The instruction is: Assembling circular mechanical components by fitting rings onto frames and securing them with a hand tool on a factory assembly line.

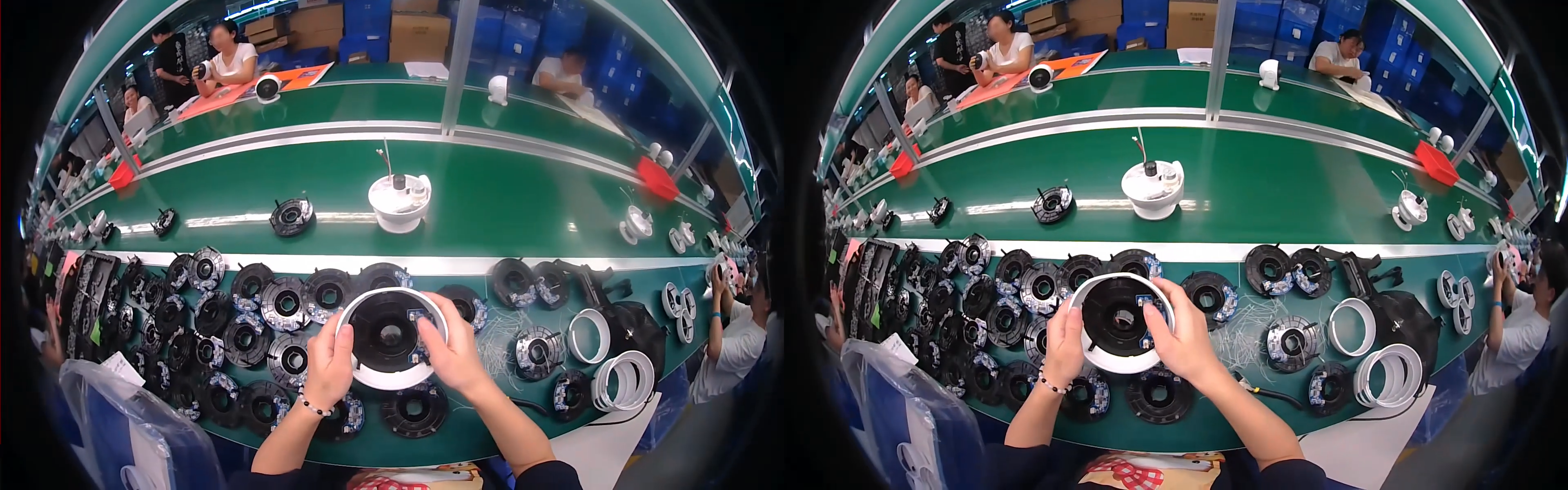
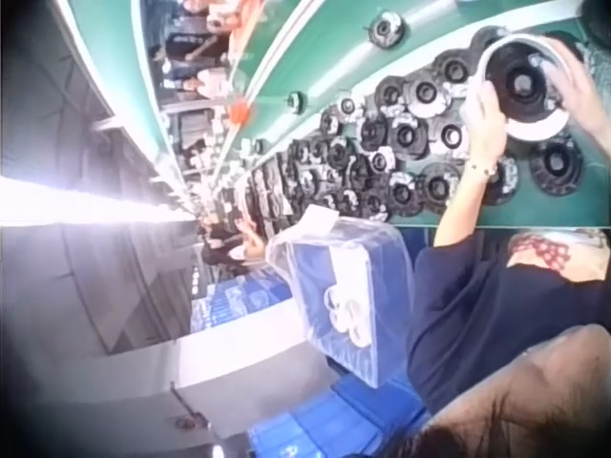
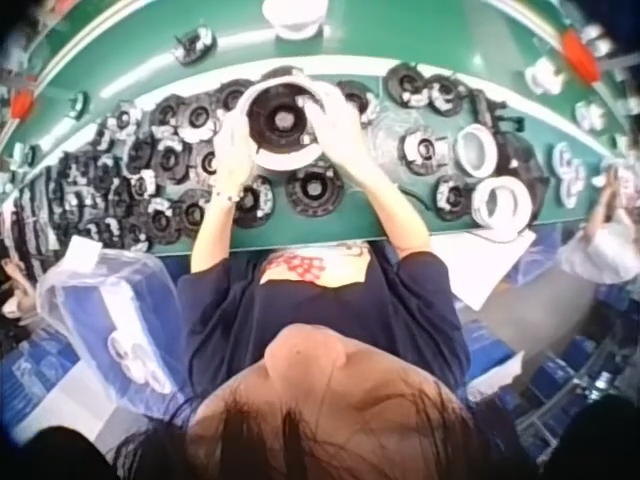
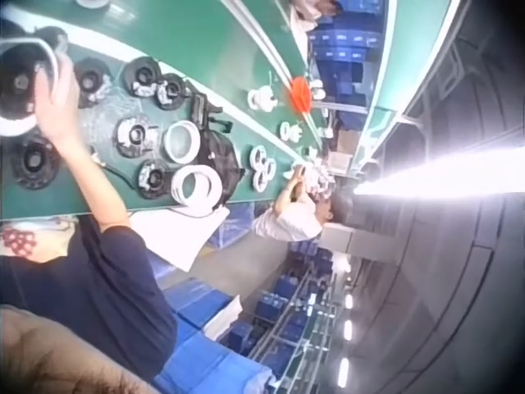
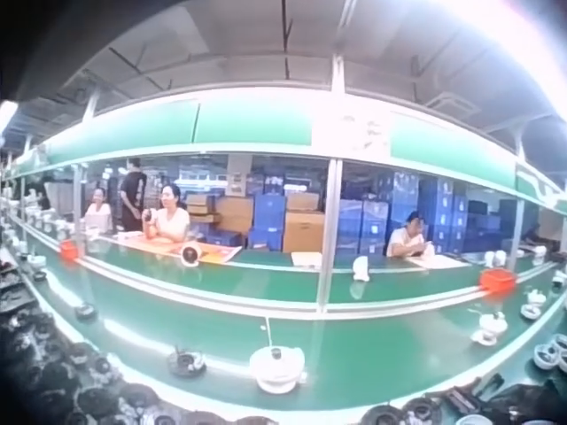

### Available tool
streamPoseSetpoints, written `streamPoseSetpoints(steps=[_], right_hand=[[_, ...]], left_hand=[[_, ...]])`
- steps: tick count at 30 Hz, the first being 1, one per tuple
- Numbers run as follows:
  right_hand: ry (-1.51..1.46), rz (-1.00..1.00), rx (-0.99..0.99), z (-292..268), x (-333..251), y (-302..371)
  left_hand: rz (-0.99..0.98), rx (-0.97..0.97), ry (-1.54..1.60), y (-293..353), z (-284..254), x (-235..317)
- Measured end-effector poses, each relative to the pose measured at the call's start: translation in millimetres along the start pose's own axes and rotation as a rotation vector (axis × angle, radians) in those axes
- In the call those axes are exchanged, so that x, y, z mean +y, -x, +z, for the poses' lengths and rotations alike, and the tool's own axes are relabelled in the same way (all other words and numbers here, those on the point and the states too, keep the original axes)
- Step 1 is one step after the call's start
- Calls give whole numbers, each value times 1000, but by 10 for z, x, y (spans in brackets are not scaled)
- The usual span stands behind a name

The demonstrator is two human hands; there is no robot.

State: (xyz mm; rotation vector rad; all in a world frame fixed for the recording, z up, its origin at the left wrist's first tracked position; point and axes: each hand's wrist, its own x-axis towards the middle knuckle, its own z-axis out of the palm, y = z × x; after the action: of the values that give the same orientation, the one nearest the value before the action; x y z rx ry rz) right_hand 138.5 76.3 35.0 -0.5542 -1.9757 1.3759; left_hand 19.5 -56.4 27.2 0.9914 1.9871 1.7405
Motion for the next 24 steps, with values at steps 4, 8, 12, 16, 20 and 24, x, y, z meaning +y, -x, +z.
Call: streamPoseSetpoints(steps=[4, 8, 12, 16, 20, 24], right_hand=[[-37, 22, -18, -43, -145, -18], [-53, 138, -65, -109, -134, -8], [-146, 176, -68, -43, 6, -18], [-272, 173, -16, -43, 77, -3], [-1293, 395, -179, -36, 133, 8], [-1344, 529, -114, 17, 330, 73]], left_hand=[[20, 14, 98, -41, 15, 5], [-5, -36, 89, -59, 1, -91], [-35, -40, 183, -90, -7, 5], [6, -55, 141, -119, 22, -14], [61, -56, 43, -141, 110, 55], [11, -94, 100, -118, 151, 123]])
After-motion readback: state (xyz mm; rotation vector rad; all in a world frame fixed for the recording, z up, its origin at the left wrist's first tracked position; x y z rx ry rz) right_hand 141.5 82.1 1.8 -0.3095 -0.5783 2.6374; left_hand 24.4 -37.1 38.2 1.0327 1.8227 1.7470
